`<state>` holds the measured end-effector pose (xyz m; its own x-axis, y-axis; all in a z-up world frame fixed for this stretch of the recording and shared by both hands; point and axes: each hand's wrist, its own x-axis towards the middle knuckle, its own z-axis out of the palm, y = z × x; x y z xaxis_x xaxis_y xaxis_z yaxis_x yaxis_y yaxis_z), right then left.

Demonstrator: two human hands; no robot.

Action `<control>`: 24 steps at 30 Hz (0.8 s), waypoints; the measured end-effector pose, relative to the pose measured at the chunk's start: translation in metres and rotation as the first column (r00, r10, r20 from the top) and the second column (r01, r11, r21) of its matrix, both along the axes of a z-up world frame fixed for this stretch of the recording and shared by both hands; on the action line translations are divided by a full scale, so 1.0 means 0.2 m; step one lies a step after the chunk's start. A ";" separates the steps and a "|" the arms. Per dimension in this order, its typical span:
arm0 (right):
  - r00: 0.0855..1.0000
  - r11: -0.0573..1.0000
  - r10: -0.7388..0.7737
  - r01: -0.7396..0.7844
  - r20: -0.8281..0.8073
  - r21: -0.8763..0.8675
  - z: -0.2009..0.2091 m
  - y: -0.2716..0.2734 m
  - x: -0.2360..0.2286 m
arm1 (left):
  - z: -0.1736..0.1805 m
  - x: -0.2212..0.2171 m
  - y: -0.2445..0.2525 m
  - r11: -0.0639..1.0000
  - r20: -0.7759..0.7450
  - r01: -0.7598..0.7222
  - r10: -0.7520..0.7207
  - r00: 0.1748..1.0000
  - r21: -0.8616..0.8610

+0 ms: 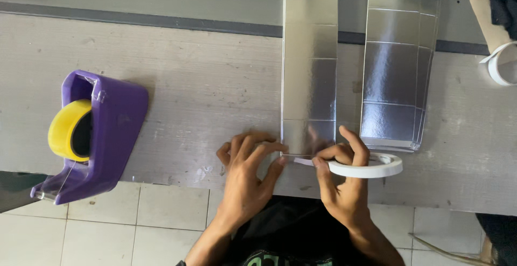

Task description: The person tapes the edges of flat, silver-colored boxes using a roll of white tape. They repeatedly apply tape along the seams, press it down, and tear off pieces by hand. The person also stacks the taped boxes and briefly handles a small plastic bag containing a roll of tape.

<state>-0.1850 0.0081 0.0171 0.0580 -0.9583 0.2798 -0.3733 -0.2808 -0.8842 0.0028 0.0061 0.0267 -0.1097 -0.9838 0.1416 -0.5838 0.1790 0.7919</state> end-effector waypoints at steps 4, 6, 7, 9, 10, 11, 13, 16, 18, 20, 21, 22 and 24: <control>0.990 0.997 -0.027 0.037 -0.138 0.070 -0.01 -0.02 0.04 | -0.06 0.02 -0.01 0.999 0.105 -0.030 0.031 0.994 -0.011; 0.974 0.996 -0.030 0.047 -0.225 0.072 -0.02 -0.02 0.06 | -0.09 0.01 -0.01 1.000 0.133 0.007 -0.004 0.991 -0.019; 0.966 0.998 -0.042 0.054 -0.254 0.042 -0.02 -0.02 0.06 | -0.11 0.01 -0.01 1.000 0.137 0.016 -0.013 0.990 -0.025; 0.958 0.998 -0.054 0.060 -0.283 0.014 -0.03 -0.02 0.08 | -0.11 0.01 -0.02 0.999 0.142 0.026 -0.021 0.990 -0.029; 0.949 0.998 -0.059 0.062 -0.310 -0.002 -0.04 -0.02 0.08 | -0.11 0.00 -0.02 0.999 0.135 0.028 -0.025 0.991 -0.017; 0.939 0.998 -0.065 0.062 -0.337 -0.018 -0.04 -0.02 0.08 | -0.10 0.00 -0.02 1.000 0.128 0.030 -0.029 0.991 -0.006; 0.928 0.997 -0.077 0.071 -0.366 -0.030 -0.05 -0.02 0.09 | -0.11 0.00 -0.02 1.000 0.127 0.024 -0.022 0.992 -0.014; 0.903 0.995 -0.103 0.093 -0.418 -0.045 -0.08 -0.01 0.09 | -0.12 0.00 -0.02 1.000 0.127 0.014 -0.011 0.992 -0.024; 0.888 0.993 -0.118 0.106 -0.443 -0.053 -0.10 -0.01 0.09 | -0.13 0.00 -0.02 1.000 0.126 0.010 -0.006 0.992 -0.029; 0.895 0.993 -0.122 0.107 -0.429 -0.059 -0.11 -0.01 0.09 | -0.13 0.01 -0.02 1.000 0.121 0.014 -0.012 0.993 -0.018; 0.894 0.993 -0.121 0.106 -0.430 -0.059 -0.11 -0.01 0.09 | -0.12 0.01 -0.02 1.000 0.120 0.014 -0.012 0.993 -0.017; 0.895 0.993 -0.117 0.101 -0.431 -0.061 -0.10 -0.01 0.10 | -0.12 0.01 -0.02 1.000 0.123 0.014 -0.013 0.992 -0.014; 0.895 0.993 -0.114 0.096 -0.432 -0.064 -0.10 -0.01 0.10 | -0.12 0.00 -0.02 1.000 0.124 0.016 -0.015 0.992 -0.009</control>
<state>-0.1656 0.0058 -0.0036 0.0818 -0.9541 0.2879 -0.7468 -0.2500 -0.6163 0.0029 0.0016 0.0035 -0.1422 -0.9804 0.1361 -0.6744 0.1966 0.7117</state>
